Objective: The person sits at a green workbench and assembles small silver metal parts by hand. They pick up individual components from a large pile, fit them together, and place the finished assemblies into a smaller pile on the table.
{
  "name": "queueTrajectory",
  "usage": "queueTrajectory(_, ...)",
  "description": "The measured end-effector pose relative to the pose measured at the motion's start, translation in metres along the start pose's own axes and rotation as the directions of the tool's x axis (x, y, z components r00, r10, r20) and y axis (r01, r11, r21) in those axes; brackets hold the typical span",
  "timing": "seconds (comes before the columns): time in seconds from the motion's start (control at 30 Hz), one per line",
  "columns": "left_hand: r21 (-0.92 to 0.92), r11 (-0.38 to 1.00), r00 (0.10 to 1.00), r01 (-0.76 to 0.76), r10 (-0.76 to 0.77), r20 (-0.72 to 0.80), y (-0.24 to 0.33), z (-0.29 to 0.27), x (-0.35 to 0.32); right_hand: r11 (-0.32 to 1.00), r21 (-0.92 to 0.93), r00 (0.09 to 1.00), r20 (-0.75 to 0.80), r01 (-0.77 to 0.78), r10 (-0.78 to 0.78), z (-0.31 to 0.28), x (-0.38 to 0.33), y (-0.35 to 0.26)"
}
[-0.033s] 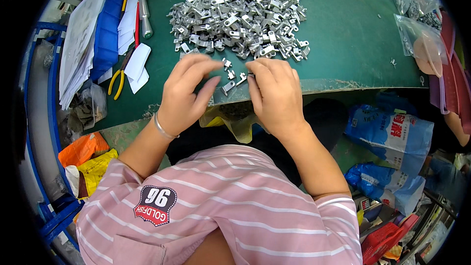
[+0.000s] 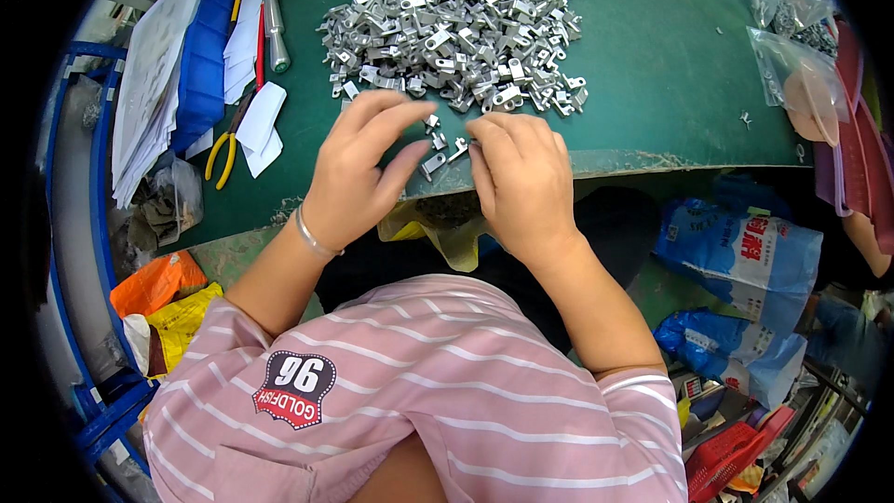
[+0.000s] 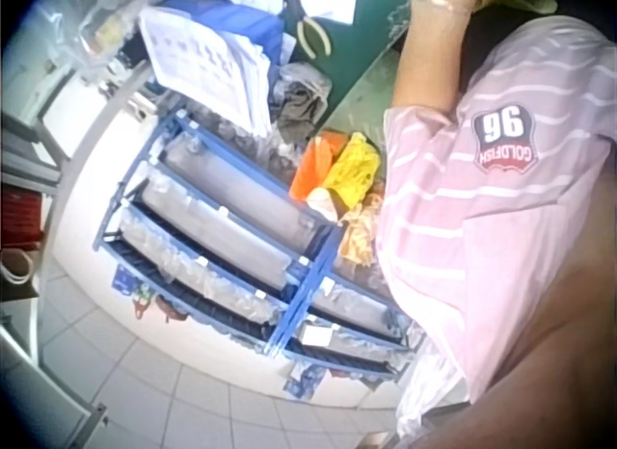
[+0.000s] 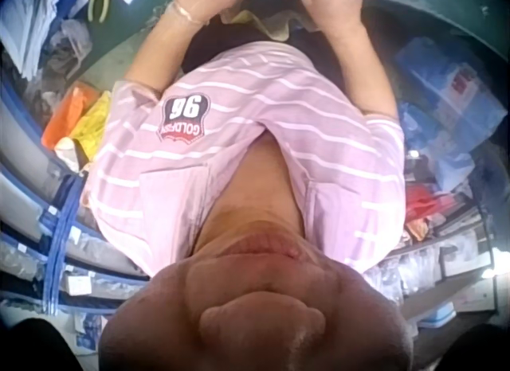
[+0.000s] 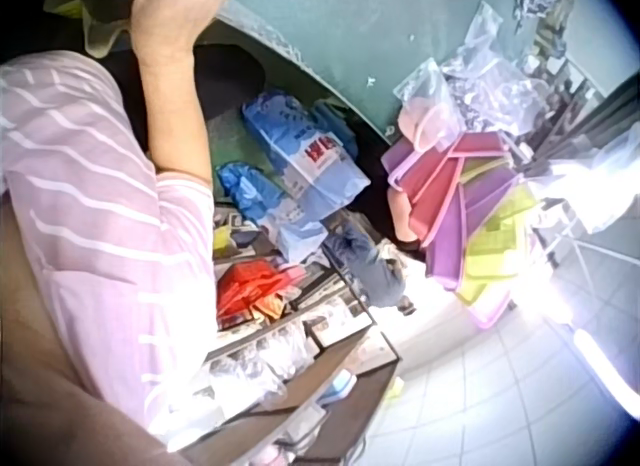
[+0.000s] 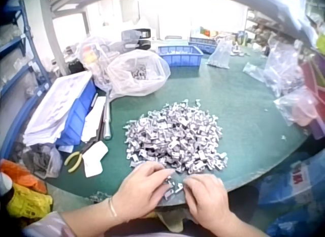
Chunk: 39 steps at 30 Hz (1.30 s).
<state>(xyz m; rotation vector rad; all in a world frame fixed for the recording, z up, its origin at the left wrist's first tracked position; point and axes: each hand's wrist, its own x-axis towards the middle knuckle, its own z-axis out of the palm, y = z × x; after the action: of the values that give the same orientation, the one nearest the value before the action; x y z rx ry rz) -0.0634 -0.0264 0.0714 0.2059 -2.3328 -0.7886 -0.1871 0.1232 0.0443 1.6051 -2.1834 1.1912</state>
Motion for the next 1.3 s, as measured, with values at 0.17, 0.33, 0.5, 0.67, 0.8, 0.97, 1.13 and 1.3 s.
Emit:
queueTrajectory(0.17,-0.008,1.0,0.991,0.029,-0.027,0.129,-0.018,0.005,0.004,0.997,0.024,0.993,-0.089,0.077,-0.075,-0.005,-0.007,0.005)
queueTrajectory(0.33,-0.057,0.991,0.989,0.122,-0.117,0.087,-0.011,-0.007,-0.009,0.968,0.218,0.992,-0.004,0.125,-0.127,-0.002,-0.01,-0.001)
queueTrajectory(0.5,0.023,0.994,0.988,-0.106,0.103,0.12,-0.011,-0.014,-0.028,0.991,0.101,0.991,-0.104,0.091,-0.08,0.014,0.01,-0.005)
queueTrajectory(0.67,0.002,0.997,0.989,-0.074,0.073,0.129,-0.008,-0.025,-0.031,0.979,0.085,0.983,-0.041,0.183,-0.18,0.017,0.016,-0.004)
queueTrajectory(0.8,-0.028,0.995,0.989,0.094,-0.09,0.116,-0.009,-0.027,-0.035,0.954,0.051,0.951,-0.113,0.296,-0.289,0.012,0.005,-0.001)
queueTrajectory(0.97,-0.057,0.995,0.989,0.082,-0.074,0.128,-0.013,-0.022,-0.036,0.973,0.121,0.977,-0.108,0.198,-0.185,-0.005,-0.009,-0.001)
queueTrajectory(1.13,-0.029,0.994,0.979,0.107,-0.1,0.177,-0.003,-0.014,-0.027,0.999,0.014,0.994,-0.104,-0.038,0.039,-0.006,-0.007,-0.006)
queueTrajectory(1.3,-0.039,0.993,0.971,0.109,-0.098,0.218,-0.005,-0.007,-0.028,0.996,0.087,0.996,-0.088,-0.027,0.035,0.011,-0.002,-0.007)
